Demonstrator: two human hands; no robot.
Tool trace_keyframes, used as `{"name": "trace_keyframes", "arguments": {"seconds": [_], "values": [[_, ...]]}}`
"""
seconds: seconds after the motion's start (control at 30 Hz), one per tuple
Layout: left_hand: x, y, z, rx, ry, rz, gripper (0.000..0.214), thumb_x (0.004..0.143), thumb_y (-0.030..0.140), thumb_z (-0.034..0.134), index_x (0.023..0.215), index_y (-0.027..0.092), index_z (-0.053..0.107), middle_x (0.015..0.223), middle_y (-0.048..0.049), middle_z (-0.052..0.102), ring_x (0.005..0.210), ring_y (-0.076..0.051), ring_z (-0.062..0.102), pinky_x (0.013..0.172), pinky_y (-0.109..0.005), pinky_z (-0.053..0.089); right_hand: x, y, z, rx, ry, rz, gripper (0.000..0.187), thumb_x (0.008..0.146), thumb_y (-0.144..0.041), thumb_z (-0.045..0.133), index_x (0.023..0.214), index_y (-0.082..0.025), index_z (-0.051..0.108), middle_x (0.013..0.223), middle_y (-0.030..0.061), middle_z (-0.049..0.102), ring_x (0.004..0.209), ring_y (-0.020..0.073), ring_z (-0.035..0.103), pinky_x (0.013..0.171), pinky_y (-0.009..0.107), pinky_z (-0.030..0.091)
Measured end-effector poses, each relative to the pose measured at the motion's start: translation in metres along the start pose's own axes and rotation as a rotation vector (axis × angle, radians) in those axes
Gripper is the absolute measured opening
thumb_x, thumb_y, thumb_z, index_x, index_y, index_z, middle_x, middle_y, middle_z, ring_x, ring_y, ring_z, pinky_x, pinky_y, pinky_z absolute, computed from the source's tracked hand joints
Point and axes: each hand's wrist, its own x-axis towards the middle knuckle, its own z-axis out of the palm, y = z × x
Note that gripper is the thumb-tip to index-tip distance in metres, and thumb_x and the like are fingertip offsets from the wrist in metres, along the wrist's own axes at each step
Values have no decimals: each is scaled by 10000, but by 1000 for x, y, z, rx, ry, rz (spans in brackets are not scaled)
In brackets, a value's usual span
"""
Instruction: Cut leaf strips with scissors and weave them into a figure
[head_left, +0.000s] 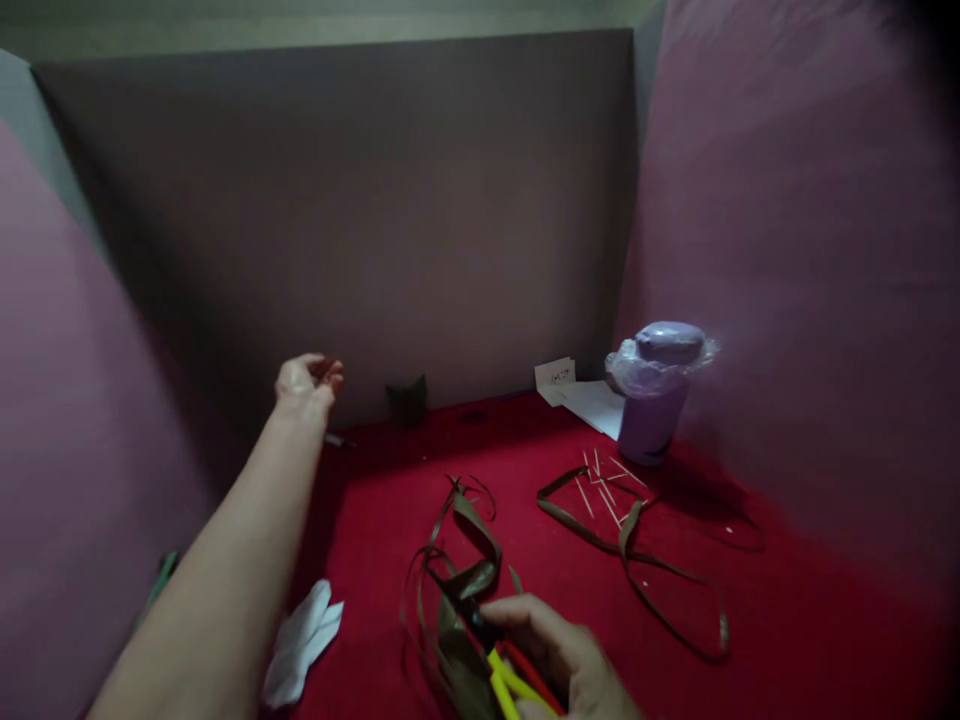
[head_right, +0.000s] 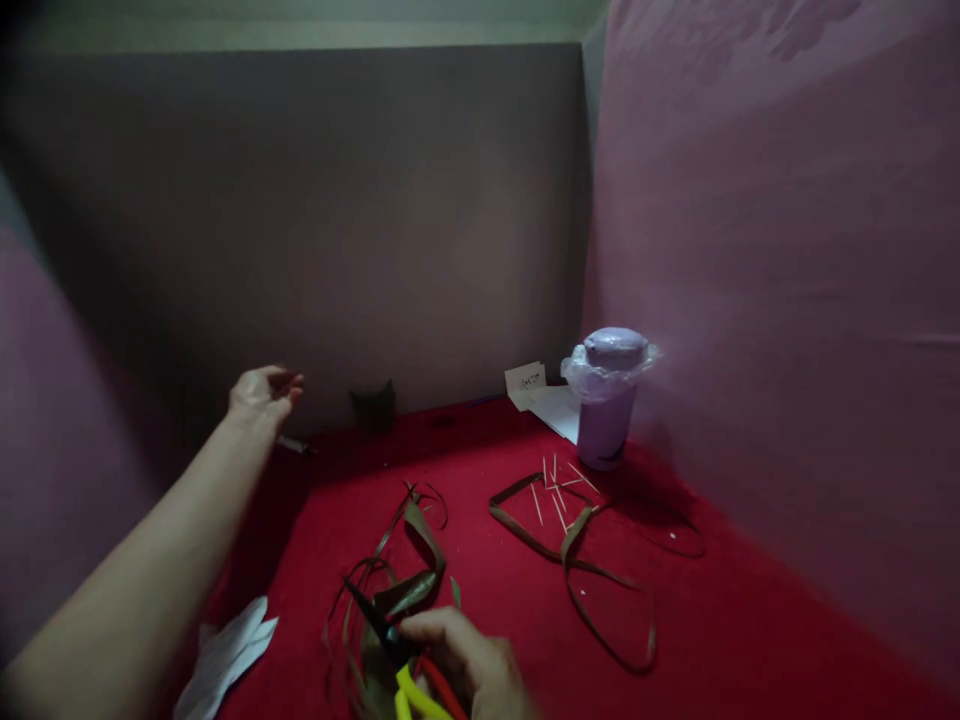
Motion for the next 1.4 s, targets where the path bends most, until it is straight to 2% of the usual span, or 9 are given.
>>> {"name": "trace_keyframes", "arguments": {"seconds": [0.27, 0.5, 0.63, 0.73, 0.87, 1.0, 1.1, 1.23, 1.4], "values": [[-30, 84, -38, -304, -126, 91, 294, 855, 304, 526, 1110, 158, 539, 1079, -73, 596, 863, -184, 607, 714, -376, 522, -9, -8, 11, -109, 76, -19, 429, 664, -29, 582, 1042, -229, 554, 1004, 33, 671, 921, 161, 637, 832, 269, 494], [-50, 111, -58, -274, -142, 277, 233, 884, 327, 467, 998, 149, 565, 903, -31, 617, 696, -120, 593, 605, -286, 504, -13, -8, 12, -116, 91, -8, 405, 681, -73, 644, 1047, -220, 555, 1025, 46, 662, 981, 183, 621, 897, 303, 472], [-69, 92, -55, -34, -240, 322, 441, 934, 239, 137, 716, 189, 516, 580, 34, 524, 496, -52, 490, 470, -163, 386, -14, -15, 15, -92, 83, 11, 386, 673, -102, 669, 1028, -216, 568, 1003, 45, 673, 975, 189, 626, 892, 303, 478], [-96, 61, -67, 300, -405, 287, 230, 813, 325, 420, 653, 196, 524, 508, 34, 510, 426, -79, 452, 412, -194, 342, -14, -19, 16, -90, 80, 0, 381, 668, -103, 668, 1020, -219, 577, 1019, 43, 672, 977, 183, 626, 895, 295, 475], [-134, 21, -120, 907, -651, 169, 121, 591, 271, 688, 617, 174, 621, 481, 23, 547, 388, -95, 425, 398, -223, 291, -13, -20, 14, -93, 68, 2, 386, 668, -97, 657, 1023, -222, 572, 1017, 41, 671, 987, 180, 622, 916, 311, 464], [-155, -7, -186, 1299, -654, 238, 111, 574, 271, 698, 633, 206, 630, 620, 12, 573, 556, -143, 493, 523, -256, 339, -14, -17, 12, -103, 52, 2, 393, 684, -105, 643, 1051, -209, 552, 1024, 61, 665, 994, 193, 620, 927, 348, 460], [-163, -28, -216, 1431, -647, 317, 104, 653, 298, 644, 700, 216, 599, 755, -6, 573, 648, -167, 518, 608, -286, 368, -15, -16, 11, -119, 53, -5, 395, 692, -108, 636, 1065, -201, 546, 1026, 70, 660, 1014, 202, 611, 941, 368, 450], [-175, -47, -223, 1474, -646, 424, 181, 828, 336, 445, 745, 210, 545, 732, -21, 538, 671, -182, 508, 642, -303, 375, -16, -19, 12, -119, 63, -1, 388, 694, -119, 640, 1062, -205, 550, 1023, 68, 660, 1008, 203, 614, 911, 351, 473], [-189, -59, -206, 1439, -821, 492, 201, 819, 255, 473, 638, 210, 550, 708, 4, 528, 622, -134, 502, 594, -243, 370, -16, -23, 14, -113, 68, -5, 379, 675, -122, 642, 1036, -198, 557, 978, 59, 669, 972, 202, 629, 881, 337, 489]]}}
